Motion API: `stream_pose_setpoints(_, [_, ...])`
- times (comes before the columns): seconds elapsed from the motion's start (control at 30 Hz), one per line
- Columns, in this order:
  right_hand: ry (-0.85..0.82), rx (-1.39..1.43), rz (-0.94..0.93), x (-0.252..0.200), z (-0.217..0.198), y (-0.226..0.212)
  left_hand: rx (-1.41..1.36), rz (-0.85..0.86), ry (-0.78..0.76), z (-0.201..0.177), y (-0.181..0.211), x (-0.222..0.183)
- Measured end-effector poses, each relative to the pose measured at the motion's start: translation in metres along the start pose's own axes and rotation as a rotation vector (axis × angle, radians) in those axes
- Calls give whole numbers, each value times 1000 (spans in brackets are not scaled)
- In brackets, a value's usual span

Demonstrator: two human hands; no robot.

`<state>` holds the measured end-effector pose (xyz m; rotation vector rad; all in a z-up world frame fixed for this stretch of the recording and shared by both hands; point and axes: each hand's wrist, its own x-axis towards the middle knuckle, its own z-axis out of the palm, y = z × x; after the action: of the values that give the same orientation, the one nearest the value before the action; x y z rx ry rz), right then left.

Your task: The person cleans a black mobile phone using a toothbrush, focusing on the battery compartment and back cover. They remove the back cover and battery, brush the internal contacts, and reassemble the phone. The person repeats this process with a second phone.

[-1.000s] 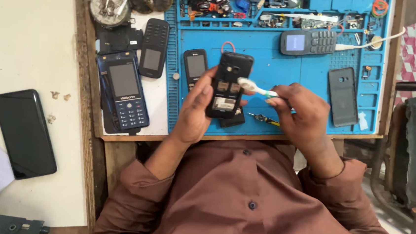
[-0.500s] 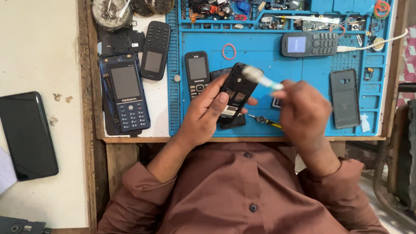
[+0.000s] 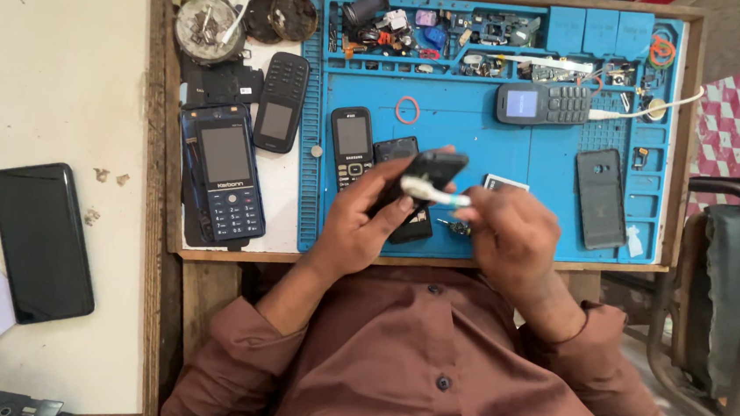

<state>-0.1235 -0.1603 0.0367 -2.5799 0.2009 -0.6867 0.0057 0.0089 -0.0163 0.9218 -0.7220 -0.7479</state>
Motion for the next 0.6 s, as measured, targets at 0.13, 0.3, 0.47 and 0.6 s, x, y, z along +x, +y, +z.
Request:
stream_pose_setpoints(0.13, [22, 22, 8, -2, -4, -4, 65, 129, -36, 1, 2, -3])
stream_pose_setpoints(0.3, [57, 65, 98, -2, -7, -8, -164, 137, -70, 11, -13, -3])
stream_pose_setpoints(0.47, [20, 44, 9, -8, -4, -19, 62, 227, 3, 21, -22, -11])
stream_pose_setpoints(0.6, [32, 60, 137, -10, -5, -17, 230, 212, 35, 21, -16, -12])
